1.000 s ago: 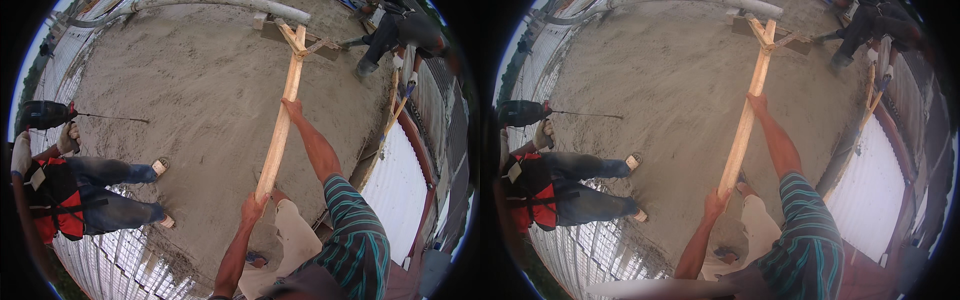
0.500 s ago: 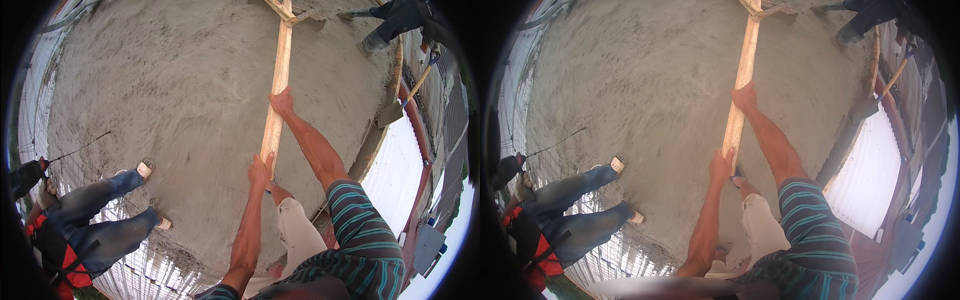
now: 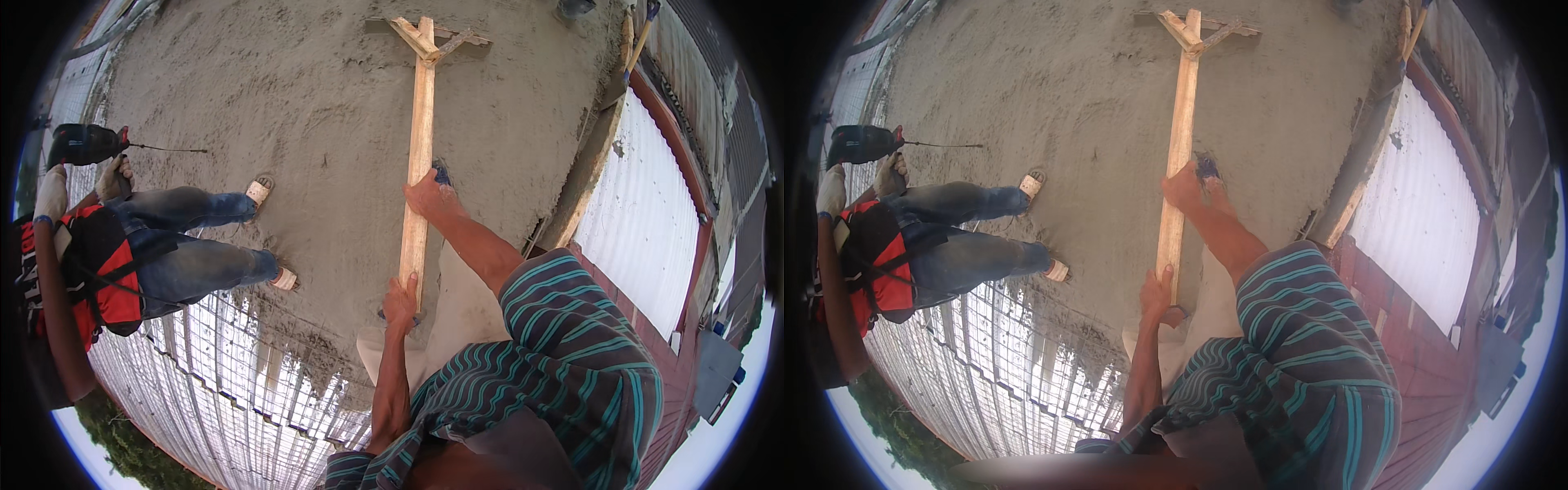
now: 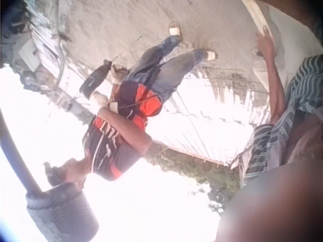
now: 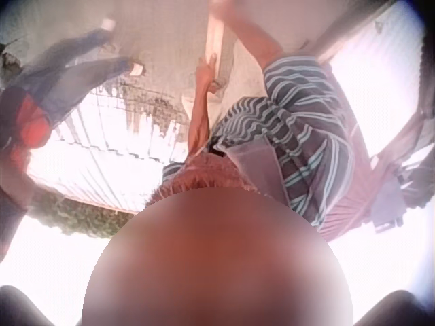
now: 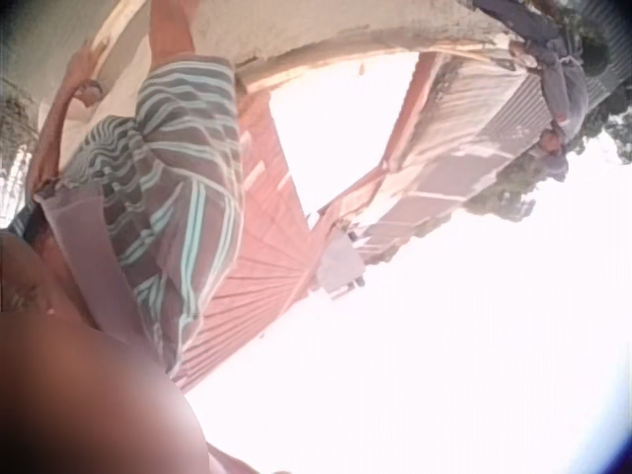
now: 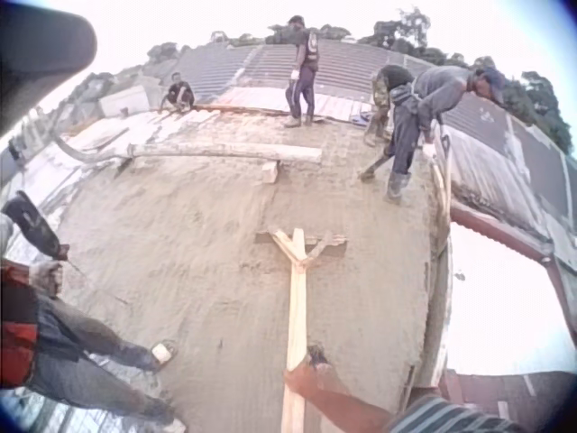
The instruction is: The person uses a long wooden screed to level wet concrete on a rooftop slab. They pull the tool across the surface to smooth it out while other workers spread concrete nearby.
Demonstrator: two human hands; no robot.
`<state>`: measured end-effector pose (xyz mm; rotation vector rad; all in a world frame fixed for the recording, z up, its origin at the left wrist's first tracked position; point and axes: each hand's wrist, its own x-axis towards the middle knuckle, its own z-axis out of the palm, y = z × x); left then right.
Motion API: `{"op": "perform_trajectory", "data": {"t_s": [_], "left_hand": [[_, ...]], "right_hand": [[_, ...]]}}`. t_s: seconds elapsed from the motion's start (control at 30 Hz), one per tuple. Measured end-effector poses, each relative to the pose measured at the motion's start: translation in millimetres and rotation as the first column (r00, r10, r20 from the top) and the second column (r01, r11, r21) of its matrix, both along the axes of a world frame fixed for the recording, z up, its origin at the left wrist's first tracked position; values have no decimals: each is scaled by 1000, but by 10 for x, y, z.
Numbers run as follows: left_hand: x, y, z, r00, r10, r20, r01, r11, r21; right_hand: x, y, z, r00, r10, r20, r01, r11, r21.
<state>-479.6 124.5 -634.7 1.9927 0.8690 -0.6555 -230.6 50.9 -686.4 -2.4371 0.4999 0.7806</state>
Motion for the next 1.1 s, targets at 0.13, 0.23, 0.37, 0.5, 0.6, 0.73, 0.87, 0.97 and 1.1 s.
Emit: {"op": "perform_trajectory", "data": {"t_s": [0.13,0.23,0.37,0.5,0.6,0.73,0.87,0.97,1.1], "left_hand": [[-1421,128,239,998,-59,11,59,998,17],[-2487,229,706,982,-57,-179,59,998,6],[-3402,400,1452,990,42,-135,-50,997,-54],[-3891,308,1669,902,23,-431,-13,1000,26],[-3998,87,1508,918,11,-396,20,997,75],[-3872,-149,1419,920,72,-386,-37,994,99],[-3057,-216,1126,952,116,-284,-89,990,105],[-1790,-144,473,977,157,-147,-138,982,133],[774,141,-446,986,168,0,-167,983,74]], "right_hand": [[-1458,176,103,997,-64,43,61,995,79],[-2631,247,429,988,-120,-94,127,989,80],[-3440,264,632,983,-30,-181,64,980,186],[-2944,268,-9,828,-479,-291,558,751,353],[-2553,222,-500,904,-294,-311,379,888,262],[-2385,164,-517,929,-262,-262,331,903,272],[-1344,248,-293,957,-217,-195,275,892,358],[215,497,-338,988,-150,-34,150,882,446],[2356,909,-587,984,-141,111,59,840,539]]}}
